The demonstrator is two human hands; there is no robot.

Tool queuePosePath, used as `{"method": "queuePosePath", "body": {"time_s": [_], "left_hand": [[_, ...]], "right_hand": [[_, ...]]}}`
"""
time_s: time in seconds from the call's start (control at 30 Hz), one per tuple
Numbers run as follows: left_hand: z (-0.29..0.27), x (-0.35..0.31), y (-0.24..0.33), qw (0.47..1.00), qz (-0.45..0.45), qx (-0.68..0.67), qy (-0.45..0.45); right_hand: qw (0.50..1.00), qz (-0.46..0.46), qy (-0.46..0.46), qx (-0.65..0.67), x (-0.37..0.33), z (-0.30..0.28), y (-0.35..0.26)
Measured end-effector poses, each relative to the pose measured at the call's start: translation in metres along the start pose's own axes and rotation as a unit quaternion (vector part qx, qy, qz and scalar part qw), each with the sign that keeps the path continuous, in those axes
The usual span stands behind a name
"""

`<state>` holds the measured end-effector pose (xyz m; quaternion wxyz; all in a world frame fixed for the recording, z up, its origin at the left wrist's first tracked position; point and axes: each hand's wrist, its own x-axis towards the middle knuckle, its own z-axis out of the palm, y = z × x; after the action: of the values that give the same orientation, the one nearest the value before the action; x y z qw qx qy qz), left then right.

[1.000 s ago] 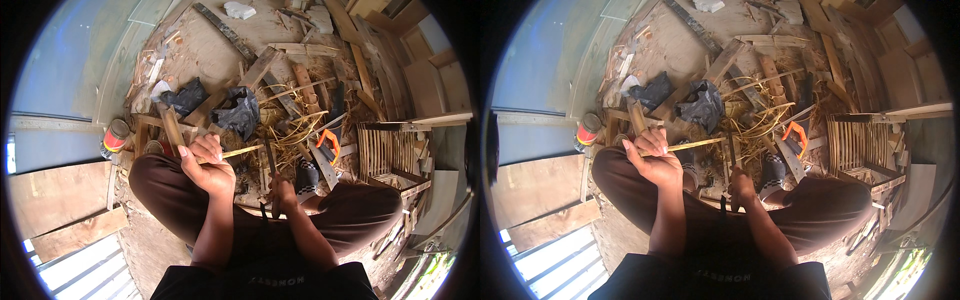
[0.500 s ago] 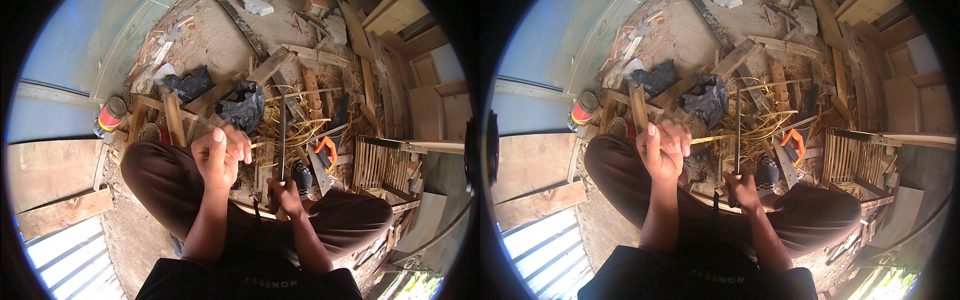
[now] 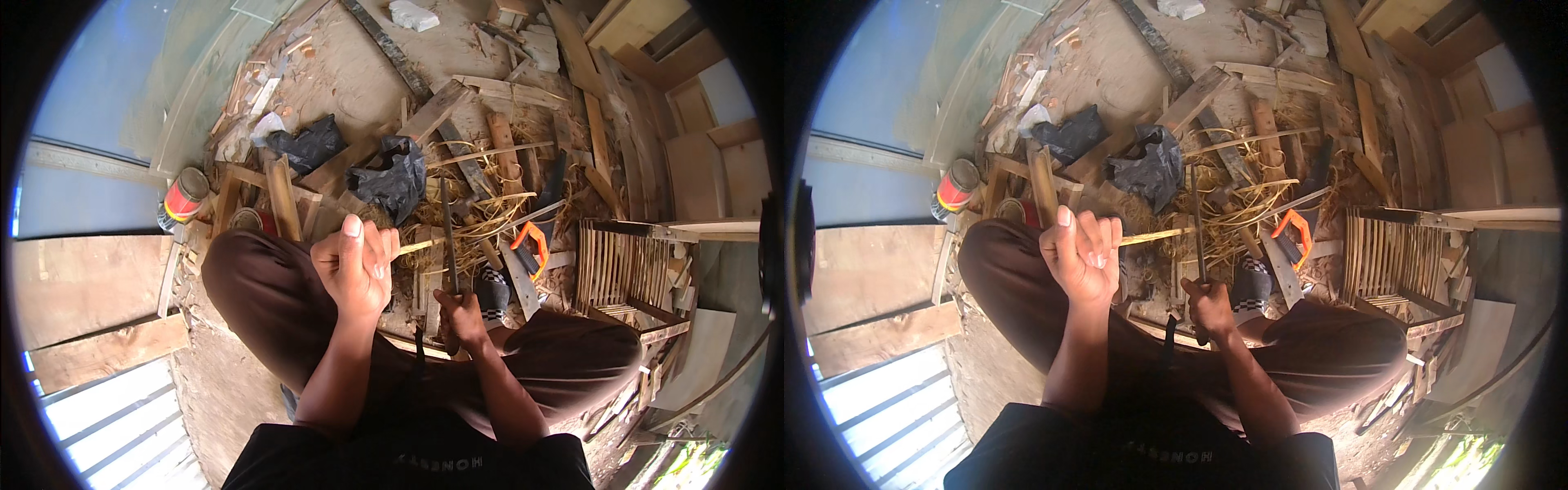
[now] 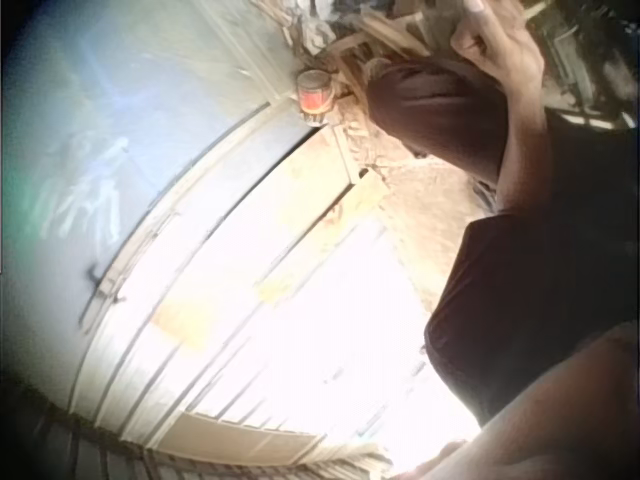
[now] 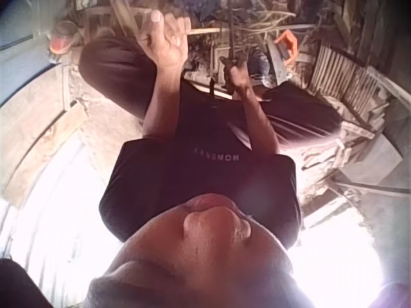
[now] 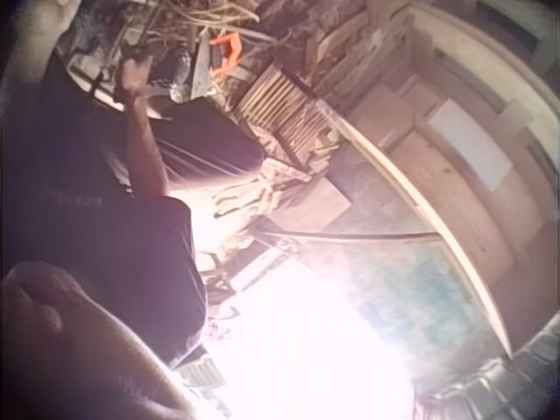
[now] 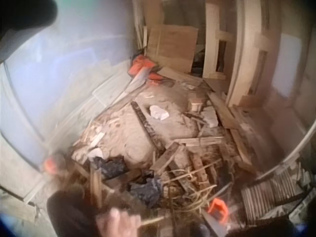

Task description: The person sits on the floor and uses a knife to shave thin strips from a small piece of wood. They repeatedly scrape the blade along the wood to produce fine shavings.

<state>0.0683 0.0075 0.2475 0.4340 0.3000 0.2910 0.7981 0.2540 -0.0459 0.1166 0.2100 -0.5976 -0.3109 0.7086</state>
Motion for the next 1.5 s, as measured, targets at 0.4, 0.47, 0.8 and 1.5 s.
{"method": "queuePosePath", "body": {"time_s": [0.4, 0.47, 0.8, 1.5], "left_hand": [[0.008, -0.005, -0.001, 0.998, 0.029, 0.045, 0.022], [0.011, -0.003, -0.004, 0.997, 0.031, 0.065, 0.004], [0.007, 0.003, -0.007, 0.998, 0.028, 0.039, 0.051], [0.013, 0.01, -0.017, 0.996, 0.011, 0.031, 0.084]], "right_hand": [[0.989, -0.043, -0.008, -0.138, 0.0, 0.011, 0.009], [0.988, -0.044, -0.016, -0.146, 0.001, 0.011, 0.007], [0.944, -0.292, 0.028, -0.152, -0.007, 0.054, -0.02], [0.869, -0.412, 0.173, -0.211, 0.063, 0.045, 0.07]]}}
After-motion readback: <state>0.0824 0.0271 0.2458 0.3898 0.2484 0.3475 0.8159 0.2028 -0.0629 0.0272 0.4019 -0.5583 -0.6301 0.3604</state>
